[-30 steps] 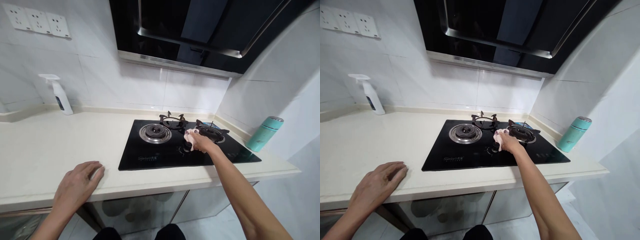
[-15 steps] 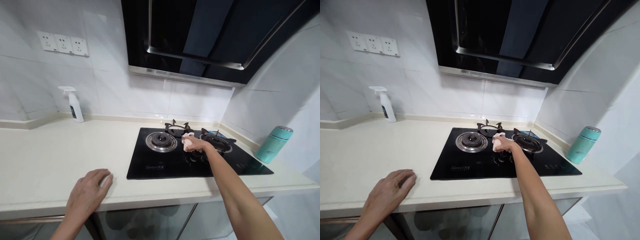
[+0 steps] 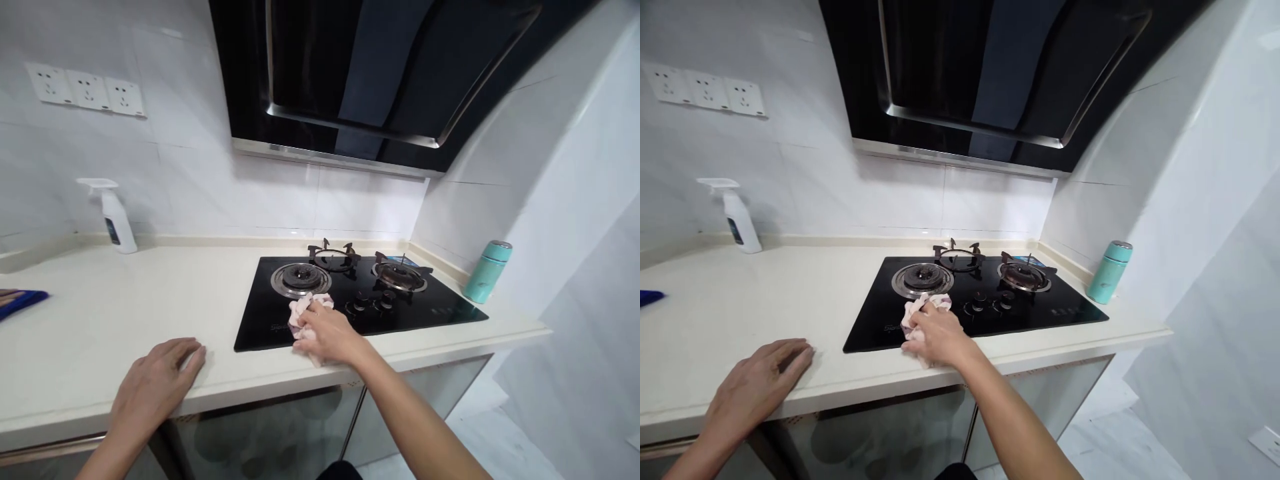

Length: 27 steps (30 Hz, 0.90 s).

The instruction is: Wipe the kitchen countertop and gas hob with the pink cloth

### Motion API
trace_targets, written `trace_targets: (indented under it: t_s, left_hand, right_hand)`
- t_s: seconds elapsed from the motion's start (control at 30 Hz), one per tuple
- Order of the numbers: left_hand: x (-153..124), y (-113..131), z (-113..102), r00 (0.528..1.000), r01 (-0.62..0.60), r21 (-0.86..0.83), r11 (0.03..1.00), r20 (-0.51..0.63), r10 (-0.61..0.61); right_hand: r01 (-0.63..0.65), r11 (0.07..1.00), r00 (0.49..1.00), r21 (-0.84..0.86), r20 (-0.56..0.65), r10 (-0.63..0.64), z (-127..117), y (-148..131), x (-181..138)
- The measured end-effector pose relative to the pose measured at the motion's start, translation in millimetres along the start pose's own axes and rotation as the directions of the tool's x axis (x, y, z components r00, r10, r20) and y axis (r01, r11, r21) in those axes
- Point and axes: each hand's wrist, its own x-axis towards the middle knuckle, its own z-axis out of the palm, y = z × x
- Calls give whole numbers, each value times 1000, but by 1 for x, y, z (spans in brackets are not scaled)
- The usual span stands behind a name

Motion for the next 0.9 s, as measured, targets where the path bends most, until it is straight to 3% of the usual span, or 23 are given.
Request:
trace_targets:
  t_s: [0.17, 0.33, 0.4, 0.47, 0.53, 0.57, 0.63, 0.7, 0.8, 0.9]
  left_hand:
    - [1, -4, 1, 999, -33, -14, 999, 6, 33]
    - [0, -4, 3, 999, -30, -18, 999, -23, 29]
    - [-1, -2, 3, 999, -21, -13, 1000, -24, 21]
    - [-3, 1, 2, 999, -26, -11, 1000, -24, 25]
    - [-4, 3, 1, 999, -38, -12, 999, -27, 38]
    - [-5, 4, 0, 999, -42, -15, 999, -27, 42]
    - [-5, 5, 0, 999, -41, -23, 999, -26, 41]
    - [-5, 6, 0, 999, -28, -31, 999, -34, 27]
    - [-4, 6, 1, 999, -17, -41, 999, -45, 15]
    - [-3, 6, 0, 1000, -10, -43, 999, -13, 9]
  right_hand:
    - [-60, 998, 972, -11, -230, 56, 11, 19, -44]
    - [-247, 962, 910, 112, -314, 271, 4, 88, -107]
    - [-421, 896, 834, 143, -328, 445, 1, 124, -136]
    - [-608, 781, 718, 142, -321, 617, -4, 162, -162]
    - [-719, 682, 612, 130, -348, 711, -10, 195, -181]
    - [-739, 662, 580, 128, -378, 721, -12, 207, -187]
    - [-719, 682, 571, 135, -445, 690, -15, 218, -190]
    - [-662, 734, 594, 154, -490, 638, -12, 208, -184]
    - [-543, 814, 658, 205, -499, 564, 4, 157, -161]
    - [-322, 927, 802, 194, -464, 375, 28, 78, -124]
